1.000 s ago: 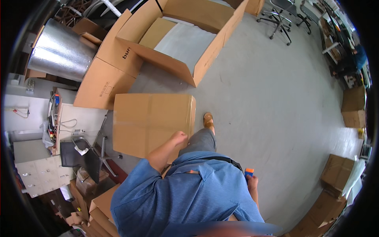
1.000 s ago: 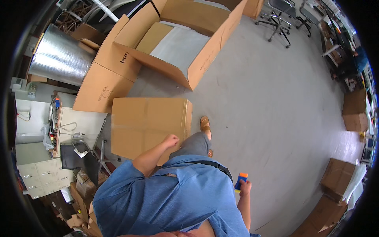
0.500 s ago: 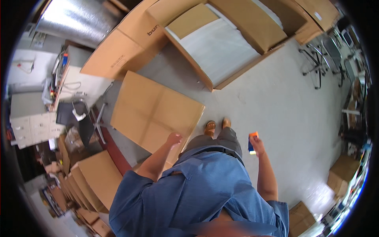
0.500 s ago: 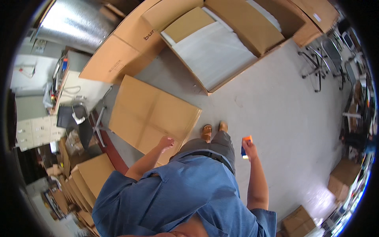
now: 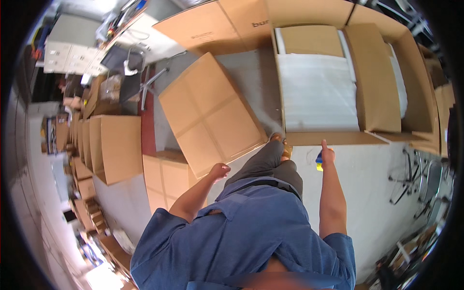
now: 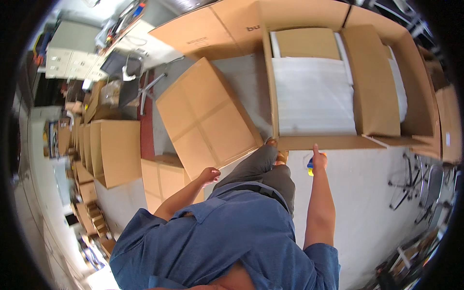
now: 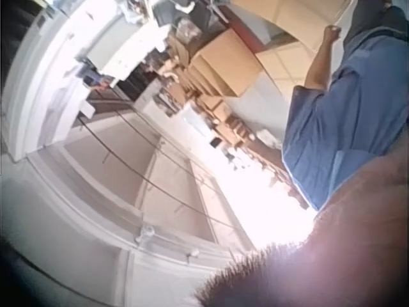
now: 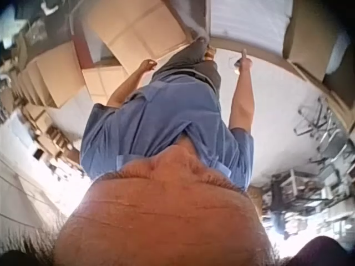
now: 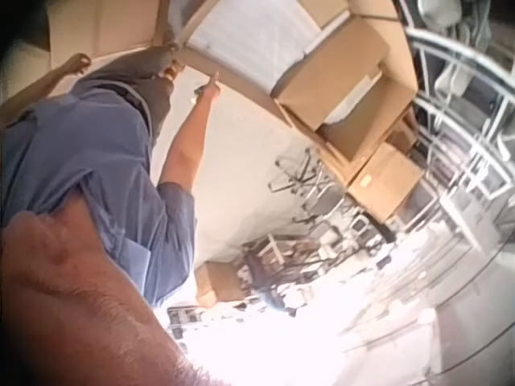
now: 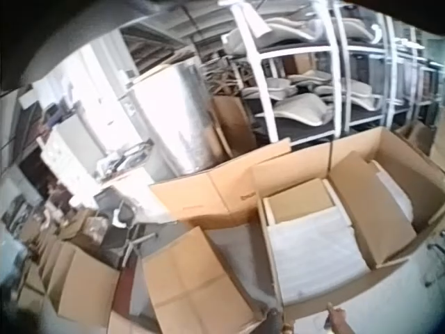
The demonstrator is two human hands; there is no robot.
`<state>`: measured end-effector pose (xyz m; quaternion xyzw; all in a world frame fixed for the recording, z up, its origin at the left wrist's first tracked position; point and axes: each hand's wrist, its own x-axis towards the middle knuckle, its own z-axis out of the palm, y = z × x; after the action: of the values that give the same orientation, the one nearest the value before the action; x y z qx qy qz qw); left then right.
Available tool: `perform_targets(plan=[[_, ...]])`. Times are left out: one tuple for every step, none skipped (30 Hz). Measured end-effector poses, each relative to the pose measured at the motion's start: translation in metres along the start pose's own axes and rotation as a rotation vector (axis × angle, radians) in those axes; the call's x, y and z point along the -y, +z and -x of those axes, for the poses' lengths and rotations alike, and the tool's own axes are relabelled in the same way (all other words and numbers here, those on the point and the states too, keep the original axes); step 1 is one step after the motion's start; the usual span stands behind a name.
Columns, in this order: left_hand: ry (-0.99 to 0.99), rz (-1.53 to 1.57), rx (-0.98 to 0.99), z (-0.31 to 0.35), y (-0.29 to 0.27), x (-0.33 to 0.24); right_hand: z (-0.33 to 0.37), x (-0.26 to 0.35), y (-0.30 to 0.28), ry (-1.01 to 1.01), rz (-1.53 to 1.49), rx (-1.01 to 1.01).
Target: Close and tape cardboard shipping boxes using a tape dispenser.
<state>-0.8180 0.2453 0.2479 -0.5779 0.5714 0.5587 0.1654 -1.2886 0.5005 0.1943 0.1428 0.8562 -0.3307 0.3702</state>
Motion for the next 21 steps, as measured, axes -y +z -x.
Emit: perform_targets(plan=[[0.021, 0.006, -0.029, -0.002, 0.007, 0.002, -0.005, 0.004, 0.001, -0.01, 0.027, -0.02], [0.041, 0.012, -0.025, -0.003, 0.014, 0.005, -0.008, 0.006, 0.001, -0.029, 0.045, 0.002], [0.031, 0.034, -0.047, -0.003, 0.019, 0.002, -0.003, 0.016, 0.0, -0.025, 0.041, 0.009], [0.015, -0.011, -0.024, 0.0, 0.025, -0.007, 0.002, 0.019, -0.005, -0.011, 0.032, 0.006], [0.001, -0.058, 0.001, 0.003, 0.029, -0.013, -0.008, 0.013, -0.002, -0.017, 0.043, 0.016], [0.029, -0.041, 0.0, 0.0, 0.032, -0.011, -0.016, 0.01, 0.0, -0.029, 0.002, 0.012], [0.027, -0.034, -0.008, -0.004, 0.033, -0.01, -0.021, 0.012, 0.002, -0.043, -0.038, 0.011], [0.028, -0.026, -0.011, -0.007, 0.033, -0.008, -0.026, 0.013, 0.003, -0.048, -0.034, 0.018], [0.029, -0.018, -0.013, -0.009, 0.034, -0.008, -0.031, 0.013, 0.005, -0.004, -0.114, 0.062], [0.025, -0.012, -0.018, -0.01, 0.035, -0.009, -0.036, 0.013, 0.006, 0.043, -0.193, 0.106], [0.02, 0.037, -0.055, -0.012, 0.036, -0.009, -0.039, 0.011, 0.01, 0.043, -0.187, 0.112], [0.011, 0.084, -0.09, -0.01, 0.036, -0.01, -0.039, 0.003, 0.014, 0.034, -0.275, 0.071], [-0.001, 0.085, -0.091, -0.009, 0.035, -0.01, -0.042, -0.003, 0.016, 0.027, -0.363, 0.029], [-0.005, 0.054, -0.083, -0.009, 0.032, -0.012, -0.047, -0.008, 0.017, 0.038, -0.356, 0.033], [-0.017, 0.023, -0.085, -0.003, 0.027, -0.009, -0.038, -0.004, 0.02, 0.063, -0.399, 0.006], [-0.024, -0.01, -0.08, 0.0, 0.024, -0.008, -0.03, 0.004, 0.019, 0.088, -0.444, -0.028], [-0.038, -0.017, -0.081, 0.006, 0.021, -0.007, -0.025, 0.008, 0.019, 0.102, -0.441, -0.021], [-0.058, -0.057, -0.094, 0.009, 0.017, -0.005, -0.021, 0.01, 0.018, 0.115, -0.493, -0.026], [-0.074, -0.1, -0.106, 0.013, 0.012, -0.005, -0.019, 0.01, 0.017, 0.128, -0.549, -0.034], [-0.077, -0.143, -0.116, 0.016, 0.009, -0.005, -0.019, 0.009, 0.015, 0.145, -0.563, -0.041], [-0.071, -0.172, -0.108, 0.017, 0.002, -0.007, -0.017, 0.008, 0.014, 0.137, -0.595, -0.004]])
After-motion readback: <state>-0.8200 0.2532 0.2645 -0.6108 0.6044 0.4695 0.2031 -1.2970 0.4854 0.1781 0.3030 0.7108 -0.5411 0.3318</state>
